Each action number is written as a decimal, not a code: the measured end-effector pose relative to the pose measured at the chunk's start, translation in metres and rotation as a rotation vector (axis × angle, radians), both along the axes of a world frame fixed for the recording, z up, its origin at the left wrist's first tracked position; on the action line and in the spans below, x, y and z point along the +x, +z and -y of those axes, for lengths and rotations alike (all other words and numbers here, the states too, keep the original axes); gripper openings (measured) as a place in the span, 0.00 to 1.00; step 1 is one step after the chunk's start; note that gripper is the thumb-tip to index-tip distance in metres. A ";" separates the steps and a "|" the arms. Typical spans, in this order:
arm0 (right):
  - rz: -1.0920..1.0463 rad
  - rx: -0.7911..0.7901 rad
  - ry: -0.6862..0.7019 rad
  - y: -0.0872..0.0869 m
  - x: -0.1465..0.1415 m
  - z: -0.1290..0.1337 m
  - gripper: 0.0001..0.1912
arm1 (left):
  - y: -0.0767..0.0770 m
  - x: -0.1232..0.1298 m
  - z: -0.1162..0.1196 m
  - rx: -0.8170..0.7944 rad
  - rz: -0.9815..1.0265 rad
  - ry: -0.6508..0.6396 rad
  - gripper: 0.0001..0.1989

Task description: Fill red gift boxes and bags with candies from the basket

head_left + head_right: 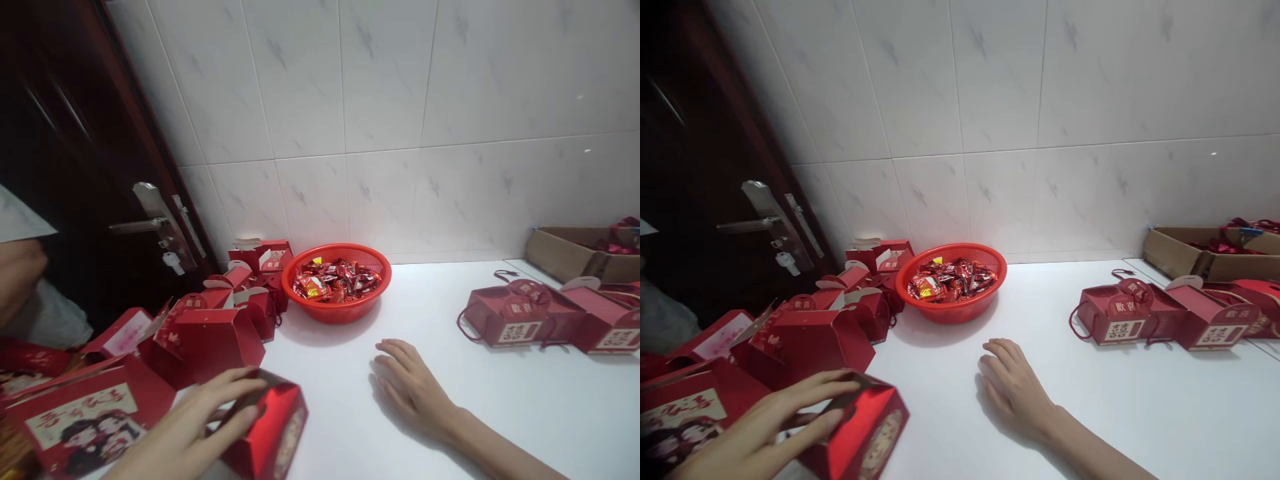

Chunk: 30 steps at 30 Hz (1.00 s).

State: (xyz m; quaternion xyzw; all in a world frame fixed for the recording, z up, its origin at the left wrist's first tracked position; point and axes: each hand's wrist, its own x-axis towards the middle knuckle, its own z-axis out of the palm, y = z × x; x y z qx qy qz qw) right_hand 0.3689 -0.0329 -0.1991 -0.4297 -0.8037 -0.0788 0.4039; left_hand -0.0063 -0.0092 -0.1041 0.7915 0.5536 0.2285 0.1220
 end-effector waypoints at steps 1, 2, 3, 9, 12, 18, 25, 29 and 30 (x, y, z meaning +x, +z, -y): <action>-0.027 0.013 -0.005 0.003 0.000 -0.001 0.15 | 0.009 0.022 0.001 -0.085 -0.007 -0.071 0.17; -0.064 0.015 -0.011 0.008 0.000 -0.003 0.16 | 0.018 0.044 0.000 -0.152 -0.005 -0.128 0.18; -0.112 0.007 -0.018 0.013 -0.001 -0.004 0.17 | 0.026 0.064 -0.002 -0.195 0.007 -0.189 0.18; -0.374 -0.121 0.006 0.056 -0.016 -0.015 0.17 | 0.038 0.146 -0.043 -0.224 0.027 -0.446 0.18; -0.297 -0.152 0.013 0.070 -0.021 -0.025 0.12 | 0.034 0.163 -0.056 -0.191 0.034 -0.482 0.15; 0.060 -0.318 -0.002 0.099 -0.025 -0.037 0.09 | 0.041 0.168 -0.074 -0.316 -0.031 -0.553 0.10; 0.236 -0.527 0.052 0.132 -0.026 -0.043 0.10 | 0.051 0.157 -0.091 -0.413 -0.104 -0.502 0.08; 0.112 -0.604 0.232 0.135 -0.013 -0.055 0.15 | 0.052 0.145 -0.097 -0.499 -0.105 -0.452 0.09; 0.079 -0.609 0.255 0.135 -0.008 -0.058 0.16 | 0.052 0.141 -0.098 -0.497 -0.106 -0.454 0.09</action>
